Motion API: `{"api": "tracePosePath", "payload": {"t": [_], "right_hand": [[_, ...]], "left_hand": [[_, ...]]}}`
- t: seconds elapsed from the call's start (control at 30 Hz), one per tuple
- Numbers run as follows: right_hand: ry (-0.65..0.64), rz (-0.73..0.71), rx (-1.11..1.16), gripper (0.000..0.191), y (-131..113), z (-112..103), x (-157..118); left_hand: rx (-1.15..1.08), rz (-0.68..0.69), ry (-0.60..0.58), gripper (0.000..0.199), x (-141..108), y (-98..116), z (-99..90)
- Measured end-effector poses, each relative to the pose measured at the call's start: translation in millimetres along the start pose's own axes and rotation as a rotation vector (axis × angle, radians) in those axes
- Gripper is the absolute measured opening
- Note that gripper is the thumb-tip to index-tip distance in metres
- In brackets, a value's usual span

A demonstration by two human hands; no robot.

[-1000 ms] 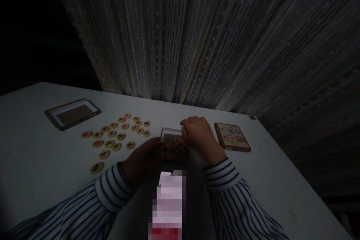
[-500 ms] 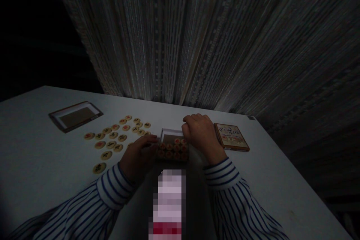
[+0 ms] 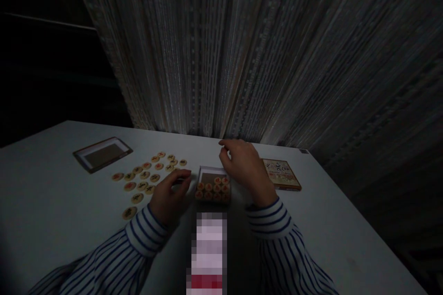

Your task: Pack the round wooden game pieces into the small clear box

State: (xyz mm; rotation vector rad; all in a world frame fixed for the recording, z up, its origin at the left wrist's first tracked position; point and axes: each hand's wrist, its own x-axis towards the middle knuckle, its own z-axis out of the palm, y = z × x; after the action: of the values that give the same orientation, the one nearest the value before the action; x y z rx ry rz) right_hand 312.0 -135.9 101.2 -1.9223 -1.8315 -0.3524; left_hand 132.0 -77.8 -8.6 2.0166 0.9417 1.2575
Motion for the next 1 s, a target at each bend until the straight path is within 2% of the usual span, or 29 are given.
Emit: {"api": "tracePosePath", "payload": {"t": [0.2, 0.4, 0.63, 0.83, 1.0], "right_hand": [[0.054, -0.014, 0.138, 0.029, -24.2, -6.6, 13.3], [-0.042, -0.061, 0.091, 0.031, -32.2, 6.2, 14.1], [-0.153, -0.077, 0.032, 0.032, -32.8, 12.4, 13.6], [-0.201, -0.095, 0.004, 0.031, -42.2, 13.2, 13.5], [-0.214, -0.103, 0.007, 0.032, -43.4, 17.6, 13.1]], "left_hand": [[0.006, 0.03, 0.0, 0.014, -0.5, 2.4, 0.2], [0.001, 0.036, 0.02, 0.014, 1.3, 6.7, -1.3], [-0.053, -0.074, -0.007, 0.011, 7.7, 15.5, -12.7], [-0.105, -0.047, -0.04, 0.011, 20.2, 22.7, -33.5], [-0.082, -0.016, -0.094, 0.016, 47.6, 25.2, -71.5]]}}
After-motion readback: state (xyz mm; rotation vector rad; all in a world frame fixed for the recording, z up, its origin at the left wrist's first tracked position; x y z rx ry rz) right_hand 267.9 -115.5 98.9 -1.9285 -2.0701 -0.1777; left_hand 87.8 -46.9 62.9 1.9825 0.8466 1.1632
